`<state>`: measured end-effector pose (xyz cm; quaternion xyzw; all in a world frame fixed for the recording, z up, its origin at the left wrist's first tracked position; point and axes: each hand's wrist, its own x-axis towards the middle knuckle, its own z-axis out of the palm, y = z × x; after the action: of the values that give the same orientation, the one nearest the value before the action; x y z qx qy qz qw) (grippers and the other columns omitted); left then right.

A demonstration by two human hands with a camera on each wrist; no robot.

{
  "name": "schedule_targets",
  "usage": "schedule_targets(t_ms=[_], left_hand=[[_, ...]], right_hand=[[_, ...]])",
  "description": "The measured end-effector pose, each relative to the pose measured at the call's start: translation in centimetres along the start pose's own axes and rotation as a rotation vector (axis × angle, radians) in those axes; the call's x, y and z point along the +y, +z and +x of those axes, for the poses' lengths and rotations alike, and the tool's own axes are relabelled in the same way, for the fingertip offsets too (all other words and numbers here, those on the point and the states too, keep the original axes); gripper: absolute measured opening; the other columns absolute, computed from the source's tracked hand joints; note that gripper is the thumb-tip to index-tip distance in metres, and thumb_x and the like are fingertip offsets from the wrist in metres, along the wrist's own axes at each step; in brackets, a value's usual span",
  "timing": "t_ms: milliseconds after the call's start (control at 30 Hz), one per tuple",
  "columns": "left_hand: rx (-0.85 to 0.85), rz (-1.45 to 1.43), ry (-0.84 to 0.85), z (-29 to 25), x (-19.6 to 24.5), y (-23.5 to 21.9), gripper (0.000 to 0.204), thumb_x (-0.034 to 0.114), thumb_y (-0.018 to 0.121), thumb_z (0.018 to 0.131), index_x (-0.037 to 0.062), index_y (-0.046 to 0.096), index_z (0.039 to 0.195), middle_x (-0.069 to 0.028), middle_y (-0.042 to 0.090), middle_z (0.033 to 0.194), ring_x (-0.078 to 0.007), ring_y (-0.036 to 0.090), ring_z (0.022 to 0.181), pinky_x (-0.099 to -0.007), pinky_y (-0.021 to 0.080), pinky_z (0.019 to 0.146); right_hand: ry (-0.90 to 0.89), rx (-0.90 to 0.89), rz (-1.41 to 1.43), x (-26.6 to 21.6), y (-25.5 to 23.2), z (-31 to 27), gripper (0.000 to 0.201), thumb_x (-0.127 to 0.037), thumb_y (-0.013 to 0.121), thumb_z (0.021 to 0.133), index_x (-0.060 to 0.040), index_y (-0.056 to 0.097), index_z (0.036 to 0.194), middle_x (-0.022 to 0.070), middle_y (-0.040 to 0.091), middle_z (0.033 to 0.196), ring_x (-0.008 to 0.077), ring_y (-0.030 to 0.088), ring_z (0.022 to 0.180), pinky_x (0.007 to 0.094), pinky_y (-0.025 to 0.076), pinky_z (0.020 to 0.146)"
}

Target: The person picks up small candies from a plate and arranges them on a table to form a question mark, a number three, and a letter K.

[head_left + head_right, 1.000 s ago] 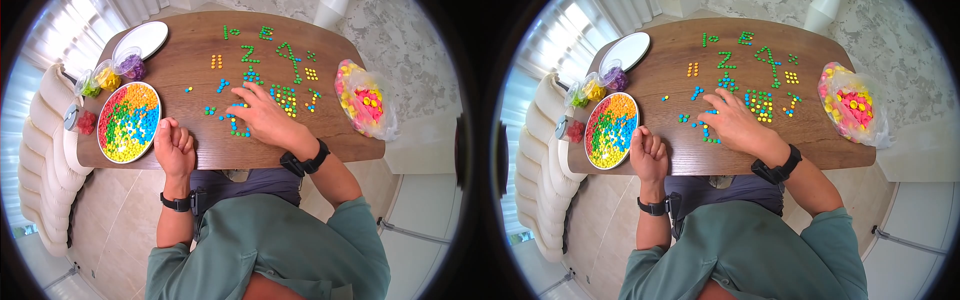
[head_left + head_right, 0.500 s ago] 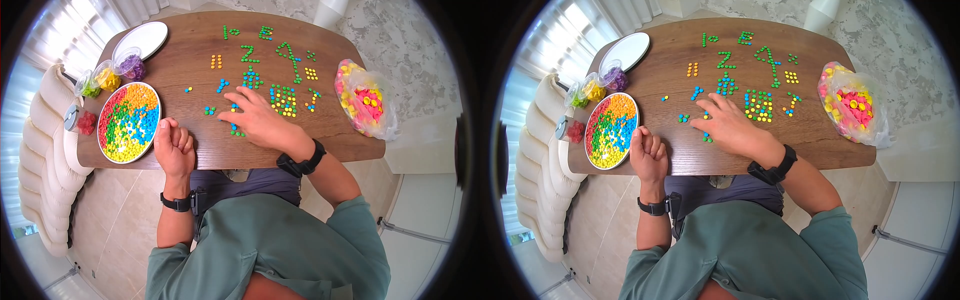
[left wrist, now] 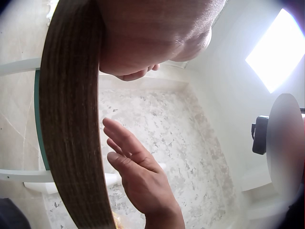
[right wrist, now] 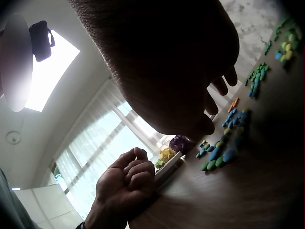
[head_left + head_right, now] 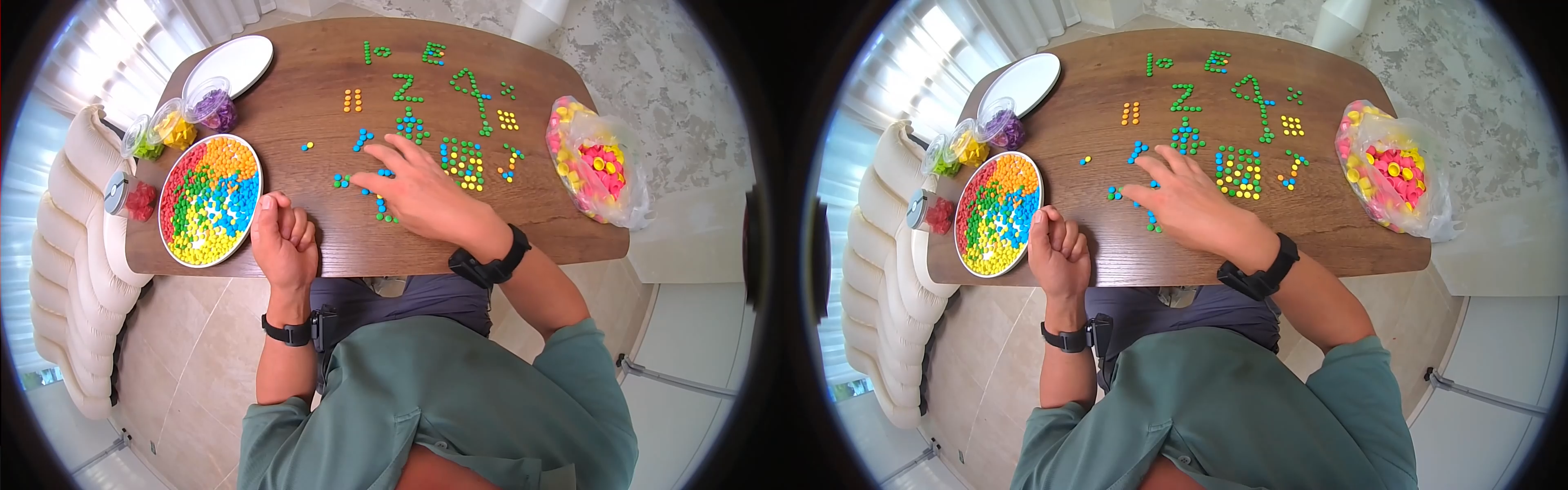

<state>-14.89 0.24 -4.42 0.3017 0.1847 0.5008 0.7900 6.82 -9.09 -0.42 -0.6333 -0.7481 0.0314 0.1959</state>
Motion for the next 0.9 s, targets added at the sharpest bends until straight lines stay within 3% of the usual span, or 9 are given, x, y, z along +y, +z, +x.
schedule_targets(t_ms=[367,567,633,900], left_hand=[[0.006,-0.005,-0.003,0.0,0.0,0.0,0.024,0.027,0.049,0.111,0.0077,0.058,0.1,0.0078,0.03,0.062,-0.0027,0.026,0.052,-0.0213,0.021,0.044],[0.017,0.001,0.0,0.0,0.0,0.1,0.025,0.027,0.049,0.111,0.0074,0.058,0.1,0.0078,0.029,0.062,-0.0029,0.025,0.051,-0.0214,0.021,0.044],[0.013,0.004,0.002,0.0,0.1,0.2,0.025,0.027,0.049,0.111,0.0074,0.058,0.1,0.0078,0.029,0.062,-0.0029,0.025,0.051,-0.0215,0.021,0.044],[0.005,0.01,0.003,0.0,0.0,0.1,0.025,0.027,0.049,0.112,0.0076,0.058,0.1,0.0079,0.029,0.062,-0.0028,0.025,0.051,-0.0214,0.021,0.044]], right_hand=[[-0.025,-0.045,-0.091,-0.4,0.8,0.3,0.05,-0.005,0.067,0.086,-0.0181,0.066,0.134,0.021,0.047,0.153,0.0472,0.035,0.146,0.0568,0.034,0.119],[-0.055,-0.005,-0.081,-0.8,0.6,-0.7,0.043,-0.009,0.065,0.088,-0.0179,0.069,0.13,0.0202,0.05,0.151,0.0464,0.038,0.144,0.0569,0.036,0.117],[-0.082,0.021,-0.117,-1.0,0.8,-1.2,0.044,-0.006,0.069,0.085,-0.0168,0.069,0.128,0.0181,0.049,0.15,0.046,0.04,0.143,0.0563,0.042,0.113],[-0.065,0.013,-0.102,-1.5,-0.1,-2.7,0.039,-0.006,0.065,0.086,-0.015,0.07,0.124,0.019,0.051,0.149,0.0461,0.04,0.144,0.0558,0.04,0.114]])
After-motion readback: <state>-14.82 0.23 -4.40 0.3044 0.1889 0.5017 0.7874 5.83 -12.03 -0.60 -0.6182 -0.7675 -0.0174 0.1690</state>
